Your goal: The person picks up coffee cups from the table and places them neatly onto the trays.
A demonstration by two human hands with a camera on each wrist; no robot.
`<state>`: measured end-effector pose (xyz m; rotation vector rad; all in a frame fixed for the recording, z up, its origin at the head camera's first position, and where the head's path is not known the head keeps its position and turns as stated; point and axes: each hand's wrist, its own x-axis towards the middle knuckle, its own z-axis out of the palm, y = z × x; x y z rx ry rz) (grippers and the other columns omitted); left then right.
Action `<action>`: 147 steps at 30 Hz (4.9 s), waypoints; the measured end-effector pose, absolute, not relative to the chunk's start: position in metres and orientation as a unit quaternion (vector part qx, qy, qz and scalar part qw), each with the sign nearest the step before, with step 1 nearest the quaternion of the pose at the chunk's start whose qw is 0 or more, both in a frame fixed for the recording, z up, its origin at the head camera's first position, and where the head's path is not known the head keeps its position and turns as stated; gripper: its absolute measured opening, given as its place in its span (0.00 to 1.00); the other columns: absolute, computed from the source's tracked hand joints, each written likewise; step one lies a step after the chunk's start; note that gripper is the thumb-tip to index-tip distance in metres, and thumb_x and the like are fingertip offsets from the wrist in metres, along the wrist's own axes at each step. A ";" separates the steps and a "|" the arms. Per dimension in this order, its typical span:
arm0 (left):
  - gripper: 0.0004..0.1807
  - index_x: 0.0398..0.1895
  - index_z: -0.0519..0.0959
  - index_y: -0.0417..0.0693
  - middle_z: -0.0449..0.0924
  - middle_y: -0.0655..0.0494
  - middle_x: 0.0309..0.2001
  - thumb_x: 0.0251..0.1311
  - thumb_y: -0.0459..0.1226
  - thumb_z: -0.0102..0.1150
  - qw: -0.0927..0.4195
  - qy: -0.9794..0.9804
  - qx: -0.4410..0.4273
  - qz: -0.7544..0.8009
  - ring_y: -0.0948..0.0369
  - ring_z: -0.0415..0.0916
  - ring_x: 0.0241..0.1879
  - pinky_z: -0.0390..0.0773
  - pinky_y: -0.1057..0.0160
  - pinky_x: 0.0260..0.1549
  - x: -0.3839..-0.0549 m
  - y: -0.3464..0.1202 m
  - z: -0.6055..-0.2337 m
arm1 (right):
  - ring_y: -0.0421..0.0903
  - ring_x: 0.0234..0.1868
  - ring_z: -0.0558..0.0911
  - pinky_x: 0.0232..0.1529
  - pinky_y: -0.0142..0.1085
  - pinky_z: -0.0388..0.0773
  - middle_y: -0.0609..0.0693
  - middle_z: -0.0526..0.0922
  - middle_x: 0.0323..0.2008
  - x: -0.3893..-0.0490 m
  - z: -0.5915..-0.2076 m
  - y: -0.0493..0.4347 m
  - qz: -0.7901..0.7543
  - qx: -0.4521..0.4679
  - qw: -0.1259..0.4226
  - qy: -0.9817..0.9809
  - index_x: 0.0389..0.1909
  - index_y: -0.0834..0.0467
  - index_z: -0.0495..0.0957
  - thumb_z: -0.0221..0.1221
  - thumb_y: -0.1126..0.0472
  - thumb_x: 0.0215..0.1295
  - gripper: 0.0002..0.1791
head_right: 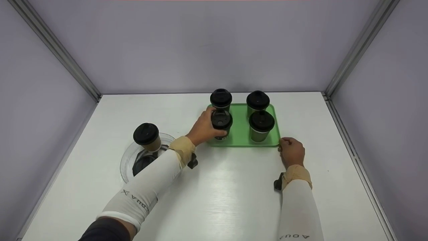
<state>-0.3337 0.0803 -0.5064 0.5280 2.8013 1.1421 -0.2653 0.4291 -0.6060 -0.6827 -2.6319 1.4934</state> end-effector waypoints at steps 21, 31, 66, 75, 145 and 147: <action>0.56 0.74 0.54 0.50 0.64 0.50 0.66 0.45 0.56 0.74 0.044 0.914 0.171 0.365 0.55 0.66 0.62 0.66 0.55 0.58 -0.334 0.080 -0.512 | 0.40 0.33 0.81 0.30 0.29 0.78 0.53 0.83 0.37 -0.257 -0.591 0.417 0.502 -0.229 0.013 -0.834 0.58 0.63 0.75 0.52 0.47 0.73 0.25; 0.55 0.74 0.55 0.50 0.65 0.50 0.65 0.45 0.56 0.74 0.045 0.913 0.169 0.368 0.55 0.67 0.61 0.67 0.55 0.58 -0.333 0.081 -0.513 | 0.40 0.32 0.82 0.31 0.32 0.80 0.53 0.83 0.37 -0.266 -0.605 0.426 0.481 -0.222 0.019 -0.848 0.56 0.61 0.77 0.51 0.45 0.72 0.25; 0.54 0.74 0.55 0.50 0.66 0.49 0.64 0.46 0.56 0.73 0.035 0.911 0.173 0.372 0.55 0.68 0.60 0.68 0.52 0.57 -0.338 0.082 -0.523 | 0.40 0.32 0.82 0.30 0.32 0.79 0.55 0.82 0.37 -0.265 -0.606 0.429 0.479 -0.211 0.023 -0.852 0.57 0.61 0.76 0.51 0.45 0.72 0.26; 0.58 0.75 0.52 0.48 0.63 0.49 0.67 0.45 0.56 0.73 0.033 0.917 0.171 0.360 0.54 0.65 0.63 0.65 0.51 0.59 -0.337 0.082 -0.522 | 0.40 0.33 0.82 0.31 0.32 0.79 0.55 0.82 0.38 -0.265 -0.606 0.428 0.487 -0.217 0.018 -0.846 0.57 0.61 0.76 0.52 0.45 0.72 0.26; 0.06 0.41 0.80 0.45 0.80 0.55 0.44 0.61 0.34 0.64 -0.207 0.796 0.296 0.486 0.60 0.77 0.46 0.76 0.62 0.47 -0.142 -0.107 -0.499 | 0.50 0.65 0.66 0.64 0.42 0.63 0.59 0.66 0.64 -0.153 -0.579 0.374 0.562 -0.272 -0.001 -0.781 0.75 0.62 0.52 0.51 0.45 0.73 0.39; 0.07 0.41 0.81 0.44 0.80 0.55 0.44 0.60 0.33 0.65 -0.234 0.800 0.266 0.485 0.60 0.78 0.46 0.75 0.63 0.47 -0.142 -0.123 -0.495 | 0.52 0.66 0.65 0.65 0.44 0.62 0.59 0.64 0.65 -0.142 -0.575 0.375 0.554 -0.265 -0.011 -0.789 0.75 0.62 0.51 0.50 0.43 0.73 0.40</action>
